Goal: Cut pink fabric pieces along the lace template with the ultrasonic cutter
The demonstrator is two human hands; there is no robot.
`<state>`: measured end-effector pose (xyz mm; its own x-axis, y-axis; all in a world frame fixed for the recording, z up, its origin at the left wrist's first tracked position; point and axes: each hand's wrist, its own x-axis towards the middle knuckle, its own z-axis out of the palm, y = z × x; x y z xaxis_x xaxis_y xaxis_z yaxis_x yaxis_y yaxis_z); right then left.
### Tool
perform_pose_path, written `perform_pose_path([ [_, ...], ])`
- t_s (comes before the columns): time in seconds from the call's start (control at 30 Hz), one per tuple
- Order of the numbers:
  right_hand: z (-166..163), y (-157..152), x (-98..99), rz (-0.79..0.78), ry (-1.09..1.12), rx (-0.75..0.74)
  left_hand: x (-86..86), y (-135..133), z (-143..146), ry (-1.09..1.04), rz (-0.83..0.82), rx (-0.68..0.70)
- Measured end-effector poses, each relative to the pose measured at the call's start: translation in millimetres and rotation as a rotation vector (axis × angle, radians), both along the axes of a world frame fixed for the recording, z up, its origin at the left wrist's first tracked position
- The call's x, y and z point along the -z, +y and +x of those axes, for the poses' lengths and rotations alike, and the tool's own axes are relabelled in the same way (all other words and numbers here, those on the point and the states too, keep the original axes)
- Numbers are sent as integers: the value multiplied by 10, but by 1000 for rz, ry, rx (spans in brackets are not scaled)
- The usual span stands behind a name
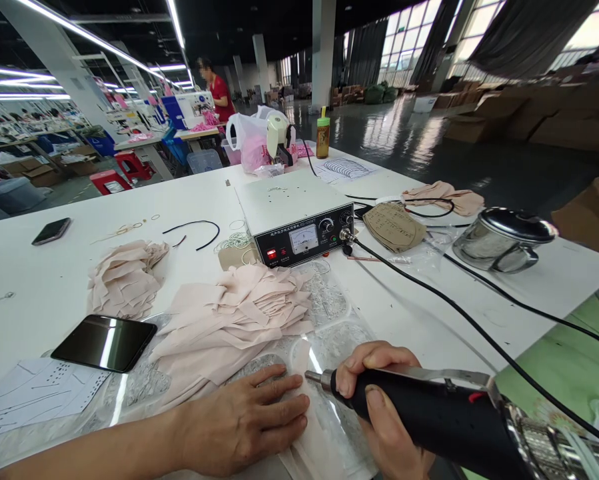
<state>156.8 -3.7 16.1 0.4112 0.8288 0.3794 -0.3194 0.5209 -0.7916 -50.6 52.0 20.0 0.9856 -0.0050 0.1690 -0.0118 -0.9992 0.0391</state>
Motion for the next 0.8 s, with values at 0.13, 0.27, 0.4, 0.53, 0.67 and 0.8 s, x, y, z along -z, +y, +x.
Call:
perform_pose_path([
  [0.13,6,11,-17,12,-38,10,8,-3,-1,-8,4,-4],
  [0.27,-7,14,-19,19,-9,40,36,-8,-12,-13,1,-9],
  [0.4,-36,83,19,29,0,83,60,-8,-20,-18,16,-14],
  [0.53,-34,143,42,-7,-10,74,68,-11,-21,-33,59,-31],
  [0.67,33,-68,-9,-33,52,36,62,-27,-16,-26,44,-50],
  [0.8,127,-435,-73,-108,48,-38,39,-42,-1,-13,36,-64],
])
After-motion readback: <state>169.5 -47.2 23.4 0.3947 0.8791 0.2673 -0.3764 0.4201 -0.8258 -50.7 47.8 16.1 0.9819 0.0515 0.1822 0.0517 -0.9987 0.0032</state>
